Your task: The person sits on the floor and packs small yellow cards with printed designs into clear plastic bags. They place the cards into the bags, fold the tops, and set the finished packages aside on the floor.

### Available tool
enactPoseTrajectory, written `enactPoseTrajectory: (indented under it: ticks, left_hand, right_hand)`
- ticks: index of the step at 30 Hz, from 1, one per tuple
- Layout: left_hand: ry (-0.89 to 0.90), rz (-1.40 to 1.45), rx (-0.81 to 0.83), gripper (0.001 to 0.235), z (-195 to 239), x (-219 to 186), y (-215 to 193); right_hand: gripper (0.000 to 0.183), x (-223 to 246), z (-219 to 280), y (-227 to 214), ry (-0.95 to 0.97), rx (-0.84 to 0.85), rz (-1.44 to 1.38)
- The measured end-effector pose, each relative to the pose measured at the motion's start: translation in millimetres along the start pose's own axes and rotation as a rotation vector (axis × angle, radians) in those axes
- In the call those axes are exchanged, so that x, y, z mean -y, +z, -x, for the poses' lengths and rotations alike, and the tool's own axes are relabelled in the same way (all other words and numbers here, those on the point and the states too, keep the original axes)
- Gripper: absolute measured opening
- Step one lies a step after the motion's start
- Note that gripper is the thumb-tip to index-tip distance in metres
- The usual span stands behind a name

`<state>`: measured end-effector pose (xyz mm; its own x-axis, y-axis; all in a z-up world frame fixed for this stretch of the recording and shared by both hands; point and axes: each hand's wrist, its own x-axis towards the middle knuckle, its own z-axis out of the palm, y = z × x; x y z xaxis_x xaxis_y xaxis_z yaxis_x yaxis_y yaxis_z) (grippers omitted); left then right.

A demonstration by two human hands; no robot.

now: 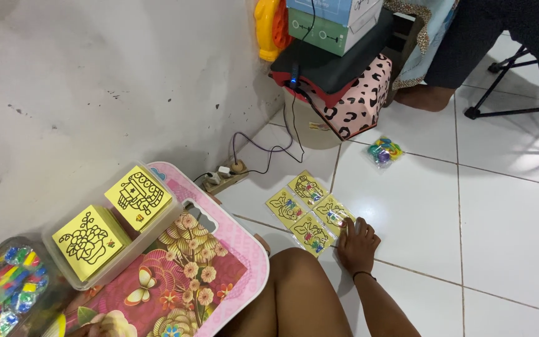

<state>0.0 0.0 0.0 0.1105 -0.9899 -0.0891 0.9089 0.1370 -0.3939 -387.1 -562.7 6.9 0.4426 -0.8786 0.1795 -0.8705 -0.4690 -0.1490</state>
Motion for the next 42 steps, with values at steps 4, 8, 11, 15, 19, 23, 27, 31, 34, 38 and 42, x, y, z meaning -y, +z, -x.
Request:
enactPoseTrajectory:
  ticks: [4, 8, 11, 15, 19, 23, 27, 31, 34, 38, 42]
  left_hand:
    - [0.130, 0.455, 0.234, 0.037, -14.8, 27.7, 21.6]
    - [0.242, -0.508, -0.797, 0.014, 7.6, 7.6, 63.5]
    - [0.618, -0.803, -1.095, 0.021, 6.5, 47.3, 72.5]
    - [-0.107, -0.719, -0.184, 0.034, -38.4, 136.7, 163.4]
    - [1.179, -2.153, -0.758, 0.037, -2.4, 108.4, 83.2]
    - [1.346, -2.121, -0.967, 0.024, -26.2, 175.6, 137.4]
    - [1.306, -2.121, -0.908, 0.026, -29.9, 183.3, 149.8]
    - [1.378, -2.061, -0.868, 0.019, -28.6, 191.8, 157.4]
    - [1.349, -2.019, -0.917, 0.018, -28.0, 202.7, 170.0]
    - [1.356, -2.082, -0.907, 0.018, -27.0, 197.4, 167.3]
    - [1.430, -2.052, -0.855, 0.012, -23.1, 206.8, 179.6]
  right_hand:
    - [0.037, -1.3, -1.4, 0.2, -0.025, -0.011, 0.017]
    - [0.038, -2.0, 1.6, -0.6, -0.017, -0.024, -0.033]
    - [0.046, -4.7, 1.7, 2.1, 0.033, 0.028, -0.121]
    - [0.047, -12.8, -1.8, 7.5, 0.174, -0.016, -0.416]
    - [0.024, 21.7, -12.7, -18.3, 0.451, -0.241, -1.205]
    - [0.039, 93.2, -28.0, -99.6, 0.342, -0.013, -1.580]
    - [0.058, 163.8, -43.0, -132.8, -0.111, 0.190, -1.936]
    - [0.067, 247.9, -12.1, -196.6, -0.437, 0.283, -1.847]
    - [0.042, 298.6, 18.4, -205.3, -0.799, 0.306, -1.721]
    - [0.033, 359.3, 80.8, -273.3, -0.818, 0.635, -1.385]
    - [0.034, 406.3, 125.3, -267.8, -1.293, 0.483, -0.688]
